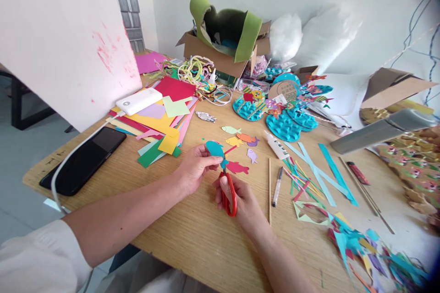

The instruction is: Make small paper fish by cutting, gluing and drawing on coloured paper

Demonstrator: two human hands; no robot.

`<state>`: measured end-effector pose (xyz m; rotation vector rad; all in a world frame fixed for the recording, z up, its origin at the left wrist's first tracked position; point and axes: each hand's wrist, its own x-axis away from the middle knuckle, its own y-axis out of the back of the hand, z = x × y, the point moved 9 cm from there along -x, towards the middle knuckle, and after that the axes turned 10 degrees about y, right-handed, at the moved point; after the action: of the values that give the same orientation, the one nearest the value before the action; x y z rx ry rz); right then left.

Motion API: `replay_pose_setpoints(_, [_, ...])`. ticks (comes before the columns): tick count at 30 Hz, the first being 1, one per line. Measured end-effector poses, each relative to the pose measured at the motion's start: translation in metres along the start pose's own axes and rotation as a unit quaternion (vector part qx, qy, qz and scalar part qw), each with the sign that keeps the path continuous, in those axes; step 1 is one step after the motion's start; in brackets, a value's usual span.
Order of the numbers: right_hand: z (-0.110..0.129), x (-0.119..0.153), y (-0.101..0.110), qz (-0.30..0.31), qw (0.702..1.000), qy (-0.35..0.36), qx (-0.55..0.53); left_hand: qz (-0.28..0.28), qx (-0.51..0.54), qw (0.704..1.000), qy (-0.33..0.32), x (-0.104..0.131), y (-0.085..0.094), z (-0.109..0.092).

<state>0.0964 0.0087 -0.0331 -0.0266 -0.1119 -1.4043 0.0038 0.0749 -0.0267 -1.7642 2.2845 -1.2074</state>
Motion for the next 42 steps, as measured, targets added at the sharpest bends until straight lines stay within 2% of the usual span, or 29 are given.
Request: replay_pose_setpoints(42, [0.0025, -0.0005, 0.0054, -0.016, 0.998, 0.006, 0.054, 0.02, -0.037, 0.999, 0.0, 0.0005, -0.0034, -0.0028])
